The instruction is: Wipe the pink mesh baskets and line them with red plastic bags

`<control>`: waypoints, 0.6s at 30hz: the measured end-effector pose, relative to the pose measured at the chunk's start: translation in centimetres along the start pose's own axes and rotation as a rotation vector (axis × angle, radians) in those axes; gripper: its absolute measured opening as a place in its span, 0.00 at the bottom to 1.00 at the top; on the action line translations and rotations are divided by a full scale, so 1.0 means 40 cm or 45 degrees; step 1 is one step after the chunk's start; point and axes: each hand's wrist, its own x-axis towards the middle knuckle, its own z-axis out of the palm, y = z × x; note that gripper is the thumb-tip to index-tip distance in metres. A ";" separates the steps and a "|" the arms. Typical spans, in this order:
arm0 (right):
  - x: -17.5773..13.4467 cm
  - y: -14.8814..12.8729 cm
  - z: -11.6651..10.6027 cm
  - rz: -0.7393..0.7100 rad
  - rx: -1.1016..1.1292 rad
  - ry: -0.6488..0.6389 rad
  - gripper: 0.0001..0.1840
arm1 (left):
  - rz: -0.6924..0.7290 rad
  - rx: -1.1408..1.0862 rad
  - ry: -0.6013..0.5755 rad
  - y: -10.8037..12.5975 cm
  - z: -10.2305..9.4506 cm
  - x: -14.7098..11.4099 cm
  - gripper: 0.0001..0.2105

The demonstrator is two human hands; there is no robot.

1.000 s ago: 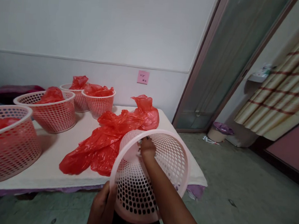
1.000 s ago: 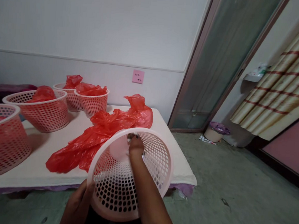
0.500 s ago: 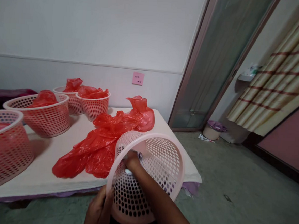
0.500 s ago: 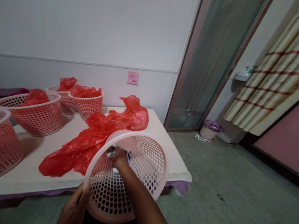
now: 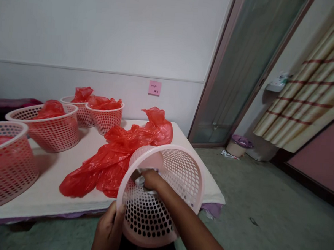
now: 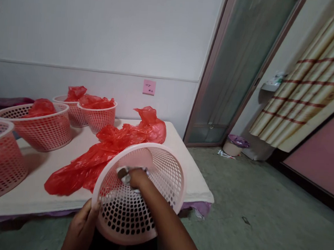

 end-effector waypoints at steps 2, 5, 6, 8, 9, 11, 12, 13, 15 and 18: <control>-0.053 -0.022 -0.014 -0.154 -0.037 -0.096 0.07 | 0.014 -0.002 0.010 0.016 -0.001 0.012 0.22; -0.168 -0.051 -0.036 -0.316 -0.071 -0.108 0.12 | 0.045 0.003 0.006 0.040 -0.001 0.028 0.21; -0.209 -0.056 -0.041 -0.367 -0.100 -0.095 0.14 | 0.055 0.010 0.013 0.046 0.000 0.034 0.21; -0.281 -0.055 -0.043 -0.474 -0.246 -0.013 0.14 | 0.074 0.028 0.028 0.054 -0.001 0.044 0.21; -0.307 -0.049 -0.043 -0.479 -0.315 -0.011 0.13 | 0.084 0.033 0.037 0.056 -0.001 0.050 0.20; -0.339 -0.026 -0.041 -0.395 -0.444 -0.033 0.09 | 0.106 0.045 0.050 0.058 0.000 0.061 0.20; -0.347 -0.012 -0.041 -0.322 -0.497 -0.048 0.09 | 0.119 0.057 0.051 0.059 0.001 0.067 0.20; -0.351 0.001 -0.042 -0.250 -0.540 -0.048 0.09 | 0.131 0.072 0.049 0.059 0.003 0.072 0.20; -0.357 0.020 -0.044 -0.154 -0.572 -0.036 0.10 | 0.154 0.100 0.037 0.062 0.010 0.080 0.19; -0.379 0.018 -0.038 -0.202 -0.467 -0.068 0.10 | 0.173 0.121 0.066 0.070 0.019 0.091 0.18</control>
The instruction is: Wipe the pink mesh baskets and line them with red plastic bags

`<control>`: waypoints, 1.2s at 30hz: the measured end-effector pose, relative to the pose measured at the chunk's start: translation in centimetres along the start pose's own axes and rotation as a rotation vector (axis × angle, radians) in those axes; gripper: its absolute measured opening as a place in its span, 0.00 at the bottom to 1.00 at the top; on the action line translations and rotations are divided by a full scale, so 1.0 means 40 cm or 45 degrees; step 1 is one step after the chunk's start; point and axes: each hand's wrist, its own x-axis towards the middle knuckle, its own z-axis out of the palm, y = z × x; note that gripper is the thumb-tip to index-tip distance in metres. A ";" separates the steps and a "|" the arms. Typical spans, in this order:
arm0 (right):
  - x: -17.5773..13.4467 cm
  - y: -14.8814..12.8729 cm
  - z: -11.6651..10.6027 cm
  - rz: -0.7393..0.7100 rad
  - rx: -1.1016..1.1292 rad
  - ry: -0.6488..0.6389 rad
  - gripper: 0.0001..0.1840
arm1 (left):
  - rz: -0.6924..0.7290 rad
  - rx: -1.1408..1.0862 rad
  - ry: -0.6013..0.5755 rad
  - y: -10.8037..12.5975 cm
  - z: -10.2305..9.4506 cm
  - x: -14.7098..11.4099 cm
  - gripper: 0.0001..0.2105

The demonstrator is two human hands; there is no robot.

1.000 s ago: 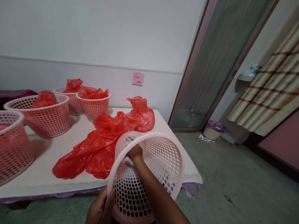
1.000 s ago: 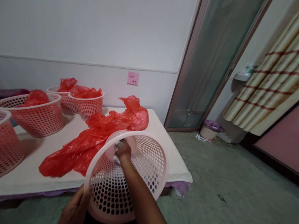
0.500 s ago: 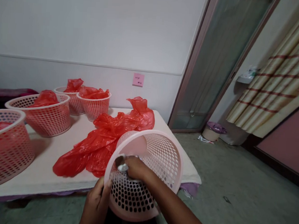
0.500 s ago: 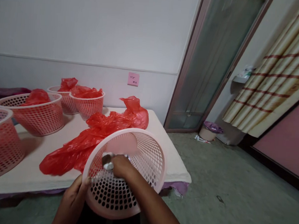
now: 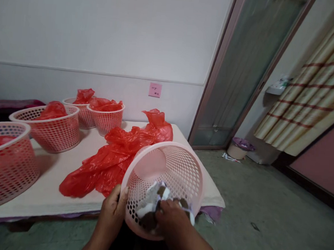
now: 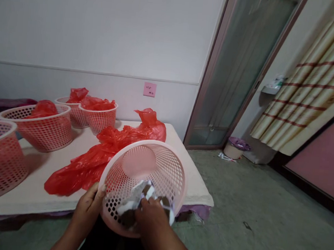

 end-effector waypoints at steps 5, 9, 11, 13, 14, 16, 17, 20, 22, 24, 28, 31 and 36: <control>-0.023 -0.046 0.045 -0.114 0.203 0.054 0.30 | 0.018 0.001 0.063 0.018 0.002 0.031 0.19; -0.006 -0.053 0.108 -0.037 0.095 0.213 0.21 | 0.013 -0.067 0.044 0.036 0.008 0.053 0.20; 0.003 -0.054 0.125 -0.022 0.099 0.297 0.17 | -0.011 -0.111 0.034 0.042 0.017 0.044 0.20; 0.013 -0.057 0.123 -0.010 0.181 0.412 0.14 | -0.049 -0.144 0.001 0.043 0.034 0.013 0.18; 0.019 -0.060 0.115 0.006 0.250 0.494 0.12 | -0.072 -0.163 -0.037 0.040 0.046 -0.010 0.18; 0.034 -0.068 0.092 0.005 0.421 0.668 0.11 | -0.120 -0.211 -0.141 0.027 0.075 -0.064 0.17; 0.042 -0.073 0.080 -0.008 0.506 0.748 0.12 | -0.143 -0.276 -0.209 0.018 0.089 -0.091 0.16; 0.061 -0.090 0.059 -0.055 0.642 0.910 0.22 | -0.240 -0.392 -0.192 -0.015 0.113 -0.145 0.16; 0.067 -0.103 0.056 -0.109 0.682 0.914 0.29 | -0.305 -0.421 -0.104 -0.032 0.108 -0.152 0.17; 0.073 -0.113 0.057 -0.192 0.730 0.873 0.28 | -0.324 -0.450 -0.069 -0.040 0.091 -0.139 0.19; 0.111 -0.094 0.067 -0.199 0.520 0.688 0.16 | -0.312 -0.534 -0.061 -0.035 0.060 -0.101 0.21; 0.165 -0.037 0.088 -0.061 0.113 0.405 0.12 | -0.350 -0.599 -0.047 -0.030 0.051 -0.094 0.22; 0.250 0.060 0.115 0.087 -0.012 0.246 0.16 | -0.350 -0.508 -0.093 -0.034 0.046 -0.105 0.21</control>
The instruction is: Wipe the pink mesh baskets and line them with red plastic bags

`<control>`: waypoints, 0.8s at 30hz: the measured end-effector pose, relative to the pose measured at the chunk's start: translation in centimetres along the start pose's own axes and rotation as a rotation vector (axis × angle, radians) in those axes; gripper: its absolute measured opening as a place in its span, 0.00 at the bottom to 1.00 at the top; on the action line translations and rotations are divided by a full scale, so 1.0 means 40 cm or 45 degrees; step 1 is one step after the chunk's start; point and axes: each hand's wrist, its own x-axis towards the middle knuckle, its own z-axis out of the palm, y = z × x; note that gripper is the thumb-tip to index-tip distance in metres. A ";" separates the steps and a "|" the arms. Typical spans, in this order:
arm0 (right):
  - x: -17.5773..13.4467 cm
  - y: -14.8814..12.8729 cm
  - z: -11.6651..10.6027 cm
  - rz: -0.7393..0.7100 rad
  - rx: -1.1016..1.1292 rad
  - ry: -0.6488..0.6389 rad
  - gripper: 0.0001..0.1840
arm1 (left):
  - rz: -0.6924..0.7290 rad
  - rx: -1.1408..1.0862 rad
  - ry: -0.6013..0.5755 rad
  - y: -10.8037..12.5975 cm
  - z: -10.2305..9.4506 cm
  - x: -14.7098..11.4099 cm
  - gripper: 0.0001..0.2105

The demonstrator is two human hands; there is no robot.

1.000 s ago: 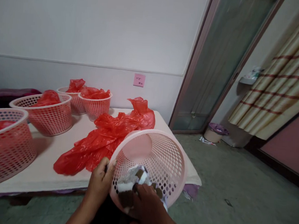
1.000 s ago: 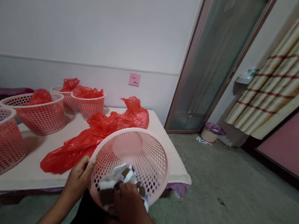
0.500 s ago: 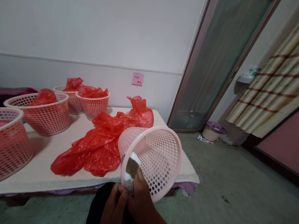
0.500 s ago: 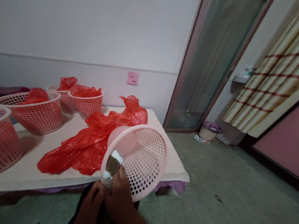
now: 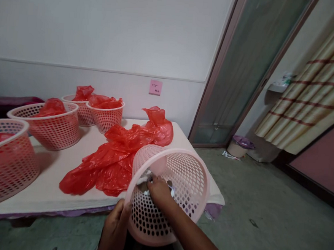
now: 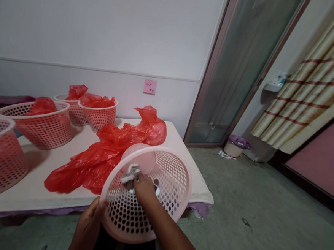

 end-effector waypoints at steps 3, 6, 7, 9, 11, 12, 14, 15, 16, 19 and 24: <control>0.012 0.008 -0.001 0.026 0.015 -0.016 0.18 | 0.049 0.083 0.040 0.009 -0.003 0.002 0.19; -0.025 -0.017 -0.029 -0.057 0.062 -0.022 0.16 | 0.105 0.137 0.079 0.031 -0.010 0.015 0.19; -0.047 -0.029 -0.044 -0.093 0.075 -0.022 0.15 | 0.116 0.148 0.093 0.039 -0.015 0.022 0.19; -0.104 -0.051 -0.078 -0.167 0.098 -0.021 0.11 | 0.136 0.188 0.144 0.052 -0.028 0.039 0.19; -0.166 -0.068 -0.107 -0.258 0.139 -0.012 0.08 | 0.161 0.239 0.218 0.062 -0.042 0.060 0.20; -0.195 -0.075 -0.117 -0.290 0.159 0.007 0.07 | 0.171 0.260 0.249 0.067 -0.048 0.071 0.20; -0.241 -0.087 -0.119 -0.330 0.171 0.050 0.08 | 0.184 0.276 0.277 0.077 -0.054 0.092 0.21; -0.257 -0.092 -0.111 -0.349 0.157 0.076 0.13 | 0.188 0.273 0.279 0.083 -0.054 0.102 0.21; -0.267 -0.096 -0.097 -0.362 0.128 0.107 0.18 | 0.195 0.270 0.277 0.090 -0.052 0.110 0.22; -0.276 -0.110 -0.044 -0.359 0.024 0.217 0.18 | 0.224 0.266 0.253 0.114 -0.042 0.127 0.24; -0.258 -0.130 -0.026 -0.319 0.153 0.417 0.09 | 0.225 0.265 0.175 0.121 -0.018 0.100 0.22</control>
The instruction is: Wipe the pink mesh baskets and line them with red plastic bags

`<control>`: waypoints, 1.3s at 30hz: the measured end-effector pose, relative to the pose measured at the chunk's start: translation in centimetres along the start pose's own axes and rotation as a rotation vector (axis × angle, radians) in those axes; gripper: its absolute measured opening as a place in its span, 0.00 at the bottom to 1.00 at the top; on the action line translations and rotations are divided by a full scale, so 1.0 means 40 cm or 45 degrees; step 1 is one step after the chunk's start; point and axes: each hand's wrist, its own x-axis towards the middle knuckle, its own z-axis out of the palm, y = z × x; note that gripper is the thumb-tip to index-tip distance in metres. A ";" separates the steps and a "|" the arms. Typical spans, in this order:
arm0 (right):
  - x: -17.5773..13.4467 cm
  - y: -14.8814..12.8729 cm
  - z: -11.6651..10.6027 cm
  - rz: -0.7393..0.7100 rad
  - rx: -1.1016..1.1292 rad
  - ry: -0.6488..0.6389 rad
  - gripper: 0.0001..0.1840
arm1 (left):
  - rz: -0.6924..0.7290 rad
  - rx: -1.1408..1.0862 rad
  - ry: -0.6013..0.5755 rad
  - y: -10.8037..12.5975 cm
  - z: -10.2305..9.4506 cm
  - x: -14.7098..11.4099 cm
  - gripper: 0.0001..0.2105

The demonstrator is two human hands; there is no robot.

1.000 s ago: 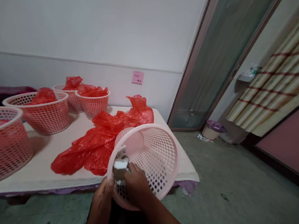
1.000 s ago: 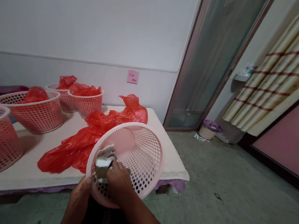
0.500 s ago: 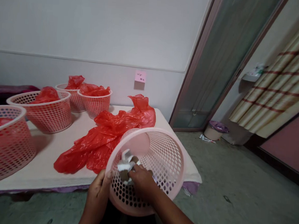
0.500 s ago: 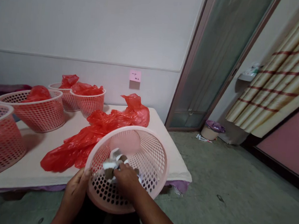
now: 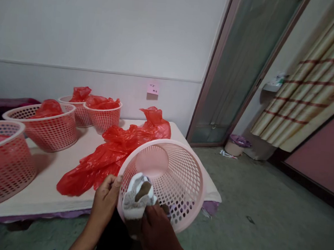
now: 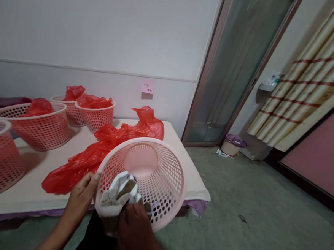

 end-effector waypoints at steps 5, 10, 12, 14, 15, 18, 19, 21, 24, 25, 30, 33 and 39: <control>0.063 -0.023 -0.068 0.229 0.394 0.164 0.15 | -0.061 -0.116 -0.168 -0.045 0.044 -0.097 0.18; 0.081 -0.012 -0.062 0.208 0.411 0.063 0.13 | -0.143 -0.163 -0.144 -0.074 0.037 -0.113 0.20; 0.075 0.023 -0.041 0.211 0.163 -0.096 0.11 | -0.136 -0.124 -0.133 -0.075 0.024 -0.100 0.21; 0.075 0.077 -0.023 0.256 -0.093 -0.269 0.09 | -0.114 -0.093 -0.146 -0.075 0.016 -0.093 0.20; 0.078 0.108 -0.017 0.297 -0.180 -0.334 0.10 | -0.100 -0.076 -0.163 -0.075 0.015 -0.094 0.20; 0.097 0.194 -0.012 0.434 -0.283 -0.399 0.12 | -0.045 0.024 -0.221 -0.076 0.019 -0.106 0.18; 0.103 0.211 -0.014 0.461 -0.287 -0.393 0.13 | -0.031 0.067 -0.236 -0.076 0.022 -0.110 0.18; 0.108 0.220 -0.019 0.461 -0.268 -0.391 0.14 | -0.014 0.123 -0.255 -0.073 0.024 -0.114 0.19; 0.089 0.167 -0.036 0.365 -0.178 -0.408 0.16 | 0.005 0.114 -0.243 -0.065 0.019 -0.098 0.18; 0.077 0.140 -0.046 0.323 -0.139 -0.417 0.14 | 0.011 0.122 -0.224 -0.061 0.015 -0.087 0.18; 0.002 0.028 -0.094 0.075 -0.014 -0.362 0.02 | 0.015 0.200 -0.097 -0.051 -0.009 -0.022 0.21; -0.024 0.012 -0.083 -0.006 -0.166 -0.239 0.08 | 0.010 0.172 -0.070 -0.045 -0.008 0.007 0.22; -0.025 0.012 -0.007 -0.010 -0.219 -0.057 0.06 | -0.011 0.079 -0.055 -0.032 0.004 0.024 0.23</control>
